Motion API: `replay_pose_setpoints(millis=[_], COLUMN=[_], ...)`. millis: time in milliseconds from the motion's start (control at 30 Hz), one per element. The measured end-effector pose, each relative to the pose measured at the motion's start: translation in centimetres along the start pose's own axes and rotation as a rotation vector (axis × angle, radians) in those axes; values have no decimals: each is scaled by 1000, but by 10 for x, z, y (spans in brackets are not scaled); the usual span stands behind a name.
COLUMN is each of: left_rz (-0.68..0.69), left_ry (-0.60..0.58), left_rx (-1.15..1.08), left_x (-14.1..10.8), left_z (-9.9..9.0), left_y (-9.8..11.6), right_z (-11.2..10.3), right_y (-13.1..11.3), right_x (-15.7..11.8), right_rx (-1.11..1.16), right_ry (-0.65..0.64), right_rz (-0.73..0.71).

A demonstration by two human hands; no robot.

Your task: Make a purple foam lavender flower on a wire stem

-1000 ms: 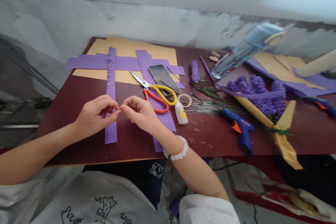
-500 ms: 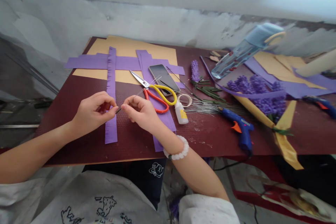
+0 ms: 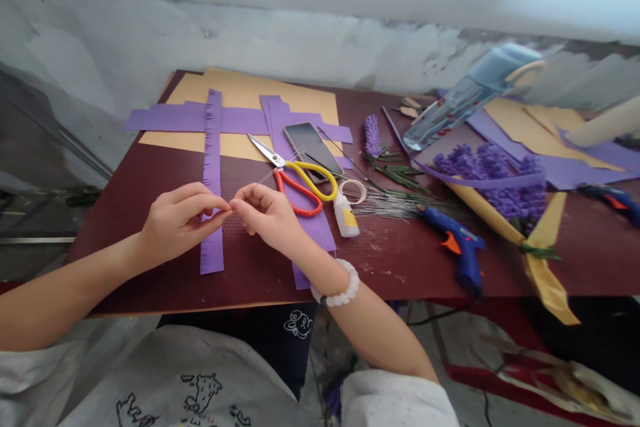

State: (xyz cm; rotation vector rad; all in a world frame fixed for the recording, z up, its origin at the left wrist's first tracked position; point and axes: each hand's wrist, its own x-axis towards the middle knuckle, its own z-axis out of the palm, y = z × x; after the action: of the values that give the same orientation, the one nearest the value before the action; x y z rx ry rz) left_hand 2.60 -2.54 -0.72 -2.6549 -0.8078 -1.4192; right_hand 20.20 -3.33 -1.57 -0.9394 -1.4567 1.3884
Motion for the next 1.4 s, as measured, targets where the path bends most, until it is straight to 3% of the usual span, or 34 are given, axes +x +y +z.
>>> replay_pose_setpoints(millis=[200, 500, 733, 1167, 1400], left_rz=[32, -152, -258, 26, -39], left_ry=[-27, -121, -100, -21, -73], left_rx=[20, -139, -168, -37, -39], left_x=[0, 3, 6, 1, 2], left_z=[-1, -2, -7, -3, -2], left_y=[1, 4, 1, 1, 4], right_z=[2, 2, 1, 1, 2], right_y=[1, 0, 0, 1, 3], right_x=[0, -1, 0, -1, -1], right_rx=[52, 59, 71, 108, 102], right_ry=[-17, -30, -29, -32, -21], right_rz=[24, 34, 8, 14, 0])
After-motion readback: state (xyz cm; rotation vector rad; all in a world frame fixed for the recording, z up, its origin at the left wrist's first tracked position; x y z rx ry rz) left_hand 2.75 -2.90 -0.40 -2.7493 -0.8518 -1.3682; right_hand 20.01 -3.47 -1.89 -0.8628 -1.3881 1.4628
